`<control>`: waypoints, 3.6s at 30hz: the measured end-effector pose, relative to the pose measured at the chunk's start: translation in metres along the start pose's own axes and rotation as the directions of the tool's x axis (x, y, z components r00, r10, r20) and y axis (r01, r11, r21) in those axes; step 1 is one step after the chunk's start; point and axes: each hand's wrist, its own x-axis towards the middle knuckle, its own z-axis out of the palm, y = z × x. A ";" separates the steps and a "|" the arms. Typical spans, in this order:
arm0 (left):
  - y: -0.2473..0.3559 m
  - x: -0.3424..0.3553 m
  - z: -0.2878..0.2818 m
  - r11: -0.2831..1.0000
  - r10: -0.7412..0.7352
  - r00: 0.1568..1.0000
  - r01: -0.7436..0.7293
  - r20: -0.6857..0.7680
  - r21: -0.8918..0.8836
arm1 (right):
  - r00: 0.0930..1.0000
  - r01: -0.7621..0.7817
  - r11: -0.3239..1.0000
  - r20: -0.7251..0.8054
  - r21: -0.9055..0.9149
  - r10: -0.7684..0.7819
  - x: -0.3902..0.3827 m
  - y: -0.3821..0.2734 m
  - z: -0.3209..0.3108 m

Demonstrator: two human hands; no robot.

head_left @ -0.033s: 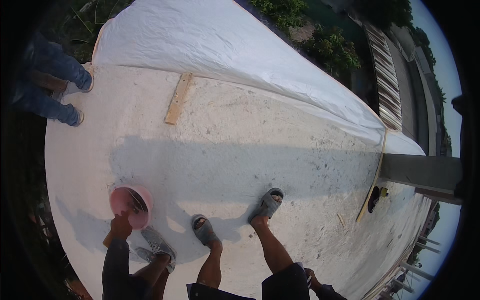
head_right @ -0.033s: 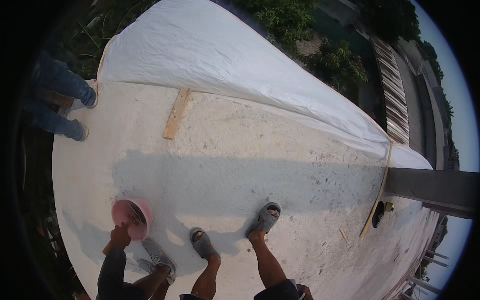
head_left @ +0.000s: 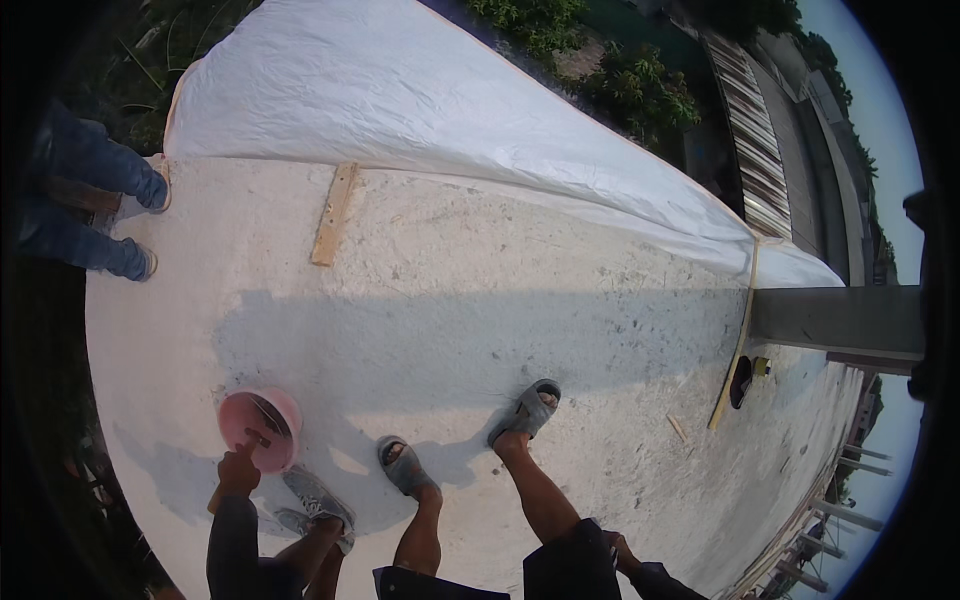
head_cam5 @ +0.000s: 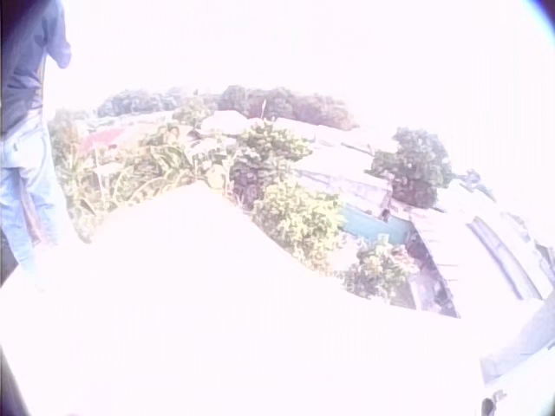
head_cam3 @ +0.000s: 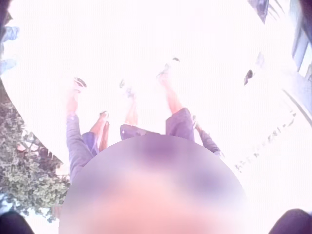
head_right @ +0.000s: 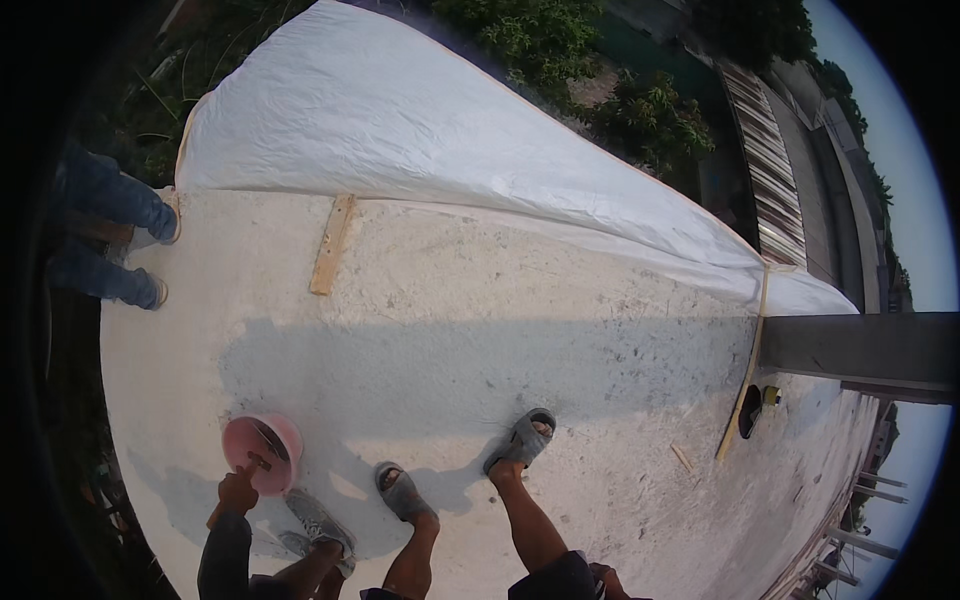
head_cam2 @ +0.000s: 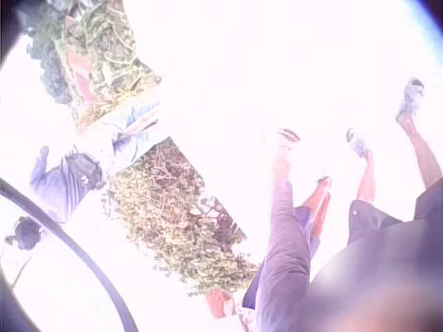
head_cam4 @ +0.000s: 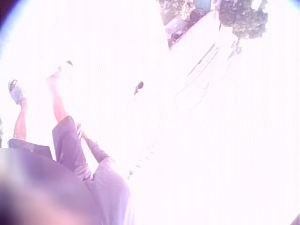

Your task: The person secures a white tarp to a bamboo pole on a rooftop using wire and a hammer. They tie the wire around the pole and tarp, then hammer nails into the concrete to fasten the assembly in place.

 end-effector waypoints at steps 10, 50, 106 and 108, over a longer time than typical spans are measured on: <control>0.122 -0.073 -0.294 0.980 0.162 0.985 -0.155 0.055 -0.124 | 0.872 -0.379 0.836 -0.148 0.397 0.466 -0.063 0.030 -0.020; 1.538 -0.102 -0.708 0.690 0.635 0.687 -0.300 0.353 -0.659 | 0.186 -0.029 0.063 -0.056 0.998 0.981 -0.047 0.626 -0.492; 1.901 0.058 -1.027 -0.663 0.162 0.464 -0.602 -0.871 -0.444 | 0.044 -0.483 0.780 -0.879 0.397 0.475 0.354 0.826 -0.767; 1.899 0.051 -1.021 -0.704 0.166 0.456 -0.566 -0.874 -0.429 | 0.012 -0.465 0.762 -0.857 0.451 0.515 0.356 0.830 -0.763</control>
